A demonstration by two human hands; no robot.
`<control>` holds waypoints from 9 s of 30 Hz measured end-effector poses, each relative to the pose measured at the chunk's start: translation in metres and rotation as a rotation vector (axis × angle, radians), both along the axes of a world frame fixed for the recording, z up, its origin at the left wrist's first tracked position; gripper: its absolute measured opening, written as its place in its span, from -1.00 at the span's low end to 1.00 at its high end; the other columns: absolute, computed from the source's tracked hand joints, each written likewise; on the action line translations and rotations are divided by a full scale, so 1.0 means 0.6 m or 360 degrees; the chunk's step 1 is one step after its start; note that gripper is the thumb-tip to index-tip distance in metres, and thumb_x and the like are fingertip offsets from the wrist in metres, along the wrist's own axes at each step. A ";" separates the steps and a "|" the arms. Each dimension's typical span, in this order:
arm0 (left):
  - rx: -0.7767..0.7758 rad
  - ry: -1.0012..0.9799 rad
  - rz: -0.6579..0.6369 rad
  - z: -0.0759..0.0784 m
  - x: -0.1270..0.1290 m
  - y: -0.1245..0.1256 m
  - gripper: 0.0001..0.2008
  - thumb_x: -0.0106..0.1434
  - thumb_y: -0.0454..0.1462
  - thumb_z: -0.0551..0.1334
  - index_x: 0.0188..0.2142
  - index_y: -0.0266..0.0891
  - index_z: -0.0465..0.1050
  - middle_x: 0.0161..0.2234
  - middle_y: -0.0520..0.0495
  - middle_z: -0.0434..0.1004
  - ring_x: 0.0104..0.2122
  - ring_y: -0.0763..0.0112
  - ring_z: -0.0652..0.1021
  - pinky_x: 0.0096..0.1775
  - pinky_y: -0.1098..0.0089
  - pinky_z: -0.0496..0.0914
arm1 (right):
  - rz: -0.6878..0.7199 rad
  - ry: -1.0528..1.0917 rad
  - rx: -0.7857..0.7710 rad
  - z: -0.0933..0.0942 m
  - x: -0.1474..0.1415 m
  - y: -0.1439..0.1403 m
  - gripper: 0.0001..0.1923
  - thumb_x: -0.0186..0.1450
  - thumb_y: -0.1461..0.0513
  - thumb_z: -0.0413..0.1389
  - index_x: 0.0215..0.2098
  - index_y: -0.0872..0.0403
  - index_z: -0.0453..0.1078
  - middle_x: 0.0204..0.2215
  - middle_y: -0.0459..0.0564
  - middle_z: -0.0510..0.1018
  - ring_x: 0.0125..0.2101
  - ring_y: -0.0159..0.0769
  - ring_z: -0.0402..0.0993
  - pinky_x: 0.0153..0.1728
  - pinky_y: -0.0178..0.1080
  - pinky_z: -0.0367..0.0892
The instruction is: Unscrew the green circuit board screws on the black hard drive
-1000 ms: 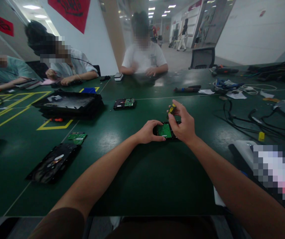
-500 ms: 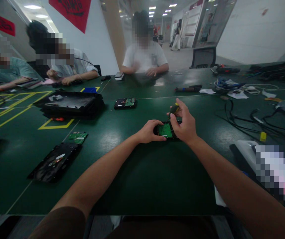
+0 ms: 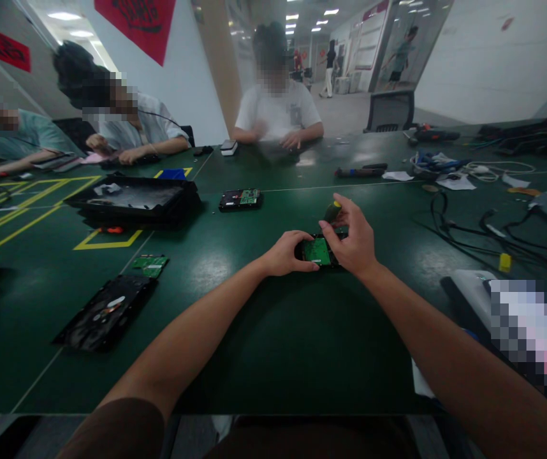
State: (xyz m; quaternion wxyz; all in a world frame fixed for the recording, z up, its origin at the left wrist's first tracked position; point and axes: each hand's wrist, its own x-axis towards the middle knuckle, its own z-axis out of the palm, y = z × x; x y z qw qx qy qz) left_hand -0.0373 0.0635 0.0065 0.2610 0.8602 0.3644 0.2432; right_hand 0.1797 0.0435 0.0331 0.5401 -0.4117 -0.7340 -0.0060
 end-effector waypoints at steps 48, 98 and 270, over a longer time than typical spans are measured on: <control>0.0002 -0.0020 0.0009 0.003 0.001 -0.002 -0.21 0.05 0.06 0.52 0.18 -0.24 0.42 0.18 -0.27 0.46 0.21 -0.03 0.44 0.27 -0.01 0.32 | 0.0006 -0.0017 0.0009 0.001 0.001 -0.001 -0.37 0.46 0.17 0.06 0.47 -0.16 0.08 0.17 0.07 0.52 -0.10 -0.12 0.62 0.04 0.08 0.56; -0.0039 -0.0016 0.0007 0.008 0.001 -0.006 -0.21 0.07 0.06 0.50 0.19 -0.23 0.40 0.19 -0.27 0.44 0.20 -0.01 0.44 0.26 0.01 0.34 | 0.0016 -0.0010 0.0013 -0.001 0.004 -0.002 -0.35 0.40 0.19 0.16 0.41 -0.11 0.13 0.13 0.10 0.50 -0.16 -0.14 0.62 -0.07 0.03 0.61; -0.0078 -0.0069 0.0036 0.006 0.004 -0.005 -0.23 0.04 0.04 0.52 0.16 -0.23 0.43 0.15 -0.26 0.47 0.16 0.00 0.47 0.21 0.01 0.37 | 0.0022 -0.0017 -0.0021 -0.004 0.001 0.001 -0.25 0.39 0.20 0.15 0.48 -0.11 0.01 0.23 0.12 0.48 -0.12 -0.10 0.65 -0.03 0.04 0.61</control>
